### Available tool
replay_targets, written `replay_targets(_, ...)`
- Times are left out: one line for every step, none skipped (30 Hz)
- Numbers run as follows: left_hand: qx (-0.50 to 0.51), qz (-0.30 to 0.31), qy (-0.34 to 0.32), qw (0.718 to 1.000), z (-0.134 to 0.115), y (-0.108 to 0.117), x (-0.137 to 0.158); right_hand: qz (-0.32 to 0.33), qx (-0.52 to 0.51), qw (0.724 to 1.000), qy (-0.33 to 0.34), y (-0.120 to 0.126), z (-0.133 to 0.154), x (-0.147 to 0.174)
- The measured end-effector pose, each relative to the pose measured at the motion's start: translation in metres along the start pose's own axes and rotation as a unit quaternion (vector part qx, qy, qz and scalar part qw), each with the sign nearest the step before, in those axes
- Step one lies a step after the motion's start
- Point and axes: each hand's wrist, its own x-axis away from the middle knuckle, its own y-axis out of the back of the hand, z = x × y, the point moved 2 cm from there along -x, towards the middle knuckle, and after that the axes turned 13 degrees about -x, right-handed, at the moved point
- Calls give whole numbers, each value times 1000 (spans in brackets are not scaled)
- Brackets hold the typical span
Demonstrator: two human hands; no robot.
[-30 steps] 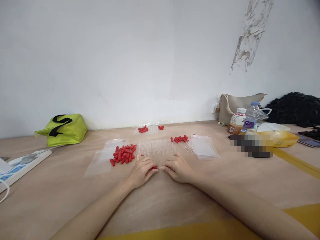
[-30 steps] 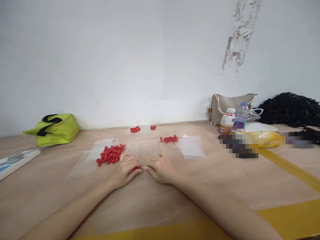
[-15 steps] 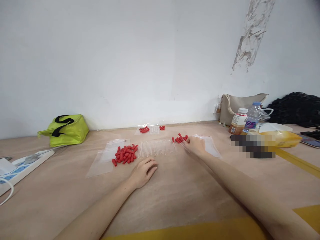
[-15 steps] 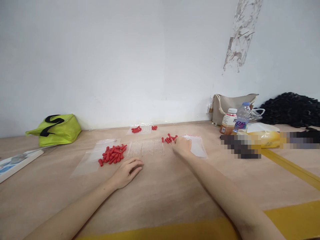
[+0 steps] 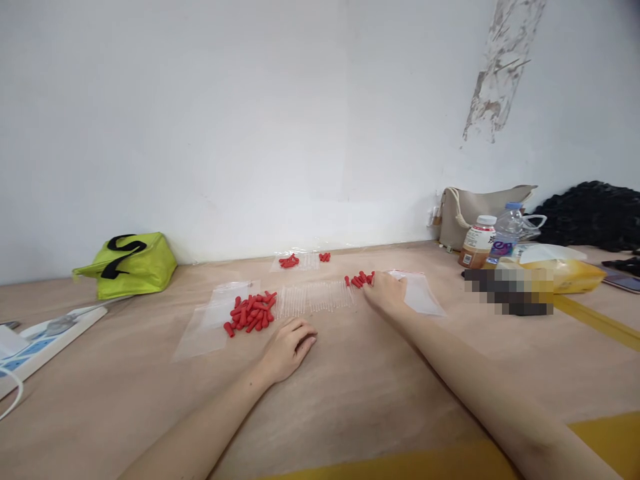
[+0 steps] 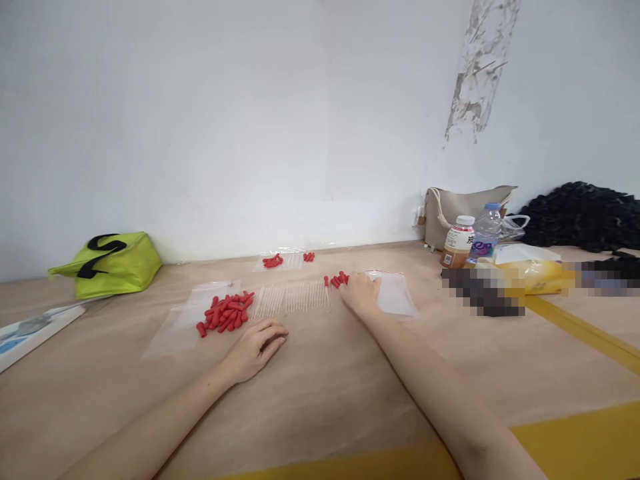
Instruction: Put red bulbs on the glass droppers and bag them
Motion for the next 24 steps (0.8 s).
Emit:
replay_targets(1, -1, 0, 1000, 0, 0, 0, -3, -6, 1000, 11, 0, 4, 1)
replay_targets(0, -1, 1, 1000, 0, 0, 0, -1, -13, 1000, 22, -1, 9, 1)
replay_targets(0, -1, 1, 1000, 0, 0, 0, 8, -22, 999, 28, -3, 13, 2)
replay_targets(-1, -1, 1, 1000, 0, 0, 0, 21, -31, 999, 30, -5, 18, 3)
replay_targets(-1, -1, 1, 1000, 0, 0, 0, 37, -38, 998, 28, -8, 22, 3)
replay_targets(1, 0, 1, 1000, 0, 0, 0, 49, -43, 998, 25, -11, 26, 2)
replay_targets(3, -1, 0, 1000, 0, 0, 0, 59, -46, 997, 19, -14, 28, 1)
replay_targets(4, -2, 0, 1000, 0, 0, 0, 65, -47, 997, 14, -16, 31, 0)
replay_targets(6, -3, 0, 1000, 0, 0, 0, 69, -47, 996, 9, -19, 32, -1)
replay_targets(6, -4, 0, 1000, 0, 0, 0, 71, -47, 996, 4, -21, 33, -3)
replay_targets(6, -5, 0, 1000, 0, 0, 0, 73, -47, 996, 0, -24, 33, -4)
replay_targets(6, -5, -1, 1000, 0, 0, 0, 75, -47, 996, -5, -26, 33, -6)
replay_targets(6, -5, -1, 1000, 0, 0, 1, 77, -46, 996, -9, -27, 33, -7)
replay_targets(6, -5, -2, 1000, 0, 0, 1, 80, -46, 996, -13, -29, 33, -8)
replay_targets(5, -4, -2, 1000, 0, 0, 0, 82, -44, 995, -18, -30, 34, -9)
replay_targets(5, -2, -2, 1000, 1, 0, 0, 85, -43, 995, -23, -31, 34, -10)
replay_targets(4, -1, -2, 1000, 1, 0, 0, 88, -41, 995, -27, -32, 35, -10)
replay_targets(3, -1, -2, 1000, 1, 0, 0, 92, -40, 994, -31, -33, 36, -10)
replay_targets(3, -2, -1, 1000, 1, 0, 1, 96, -38, 994, -33, -33, 37, -11)
replay_targets(3, -2, -1, 1000, 1, 0, 1, 100, -38, 994, -33, -32, 38, -11)
replay_targets(4, -3, -1, 1000, 1, 0, 1, 105, -38, 993, -32, -30, 38, -12)
replay_targets(4, -3, 0, 1000, 1, 0, 1, 109, -38, 993, -30, -28, 37, -14)
replay_targets(5, -4, 0, 1000, 1, 0, 1, 113, -39, 992, -29, -24, 35, -15)
replay_targets(6, -4, 0, 1000, 1, -1, 1, 115, -40, 992, -30, -19, 32, -18)
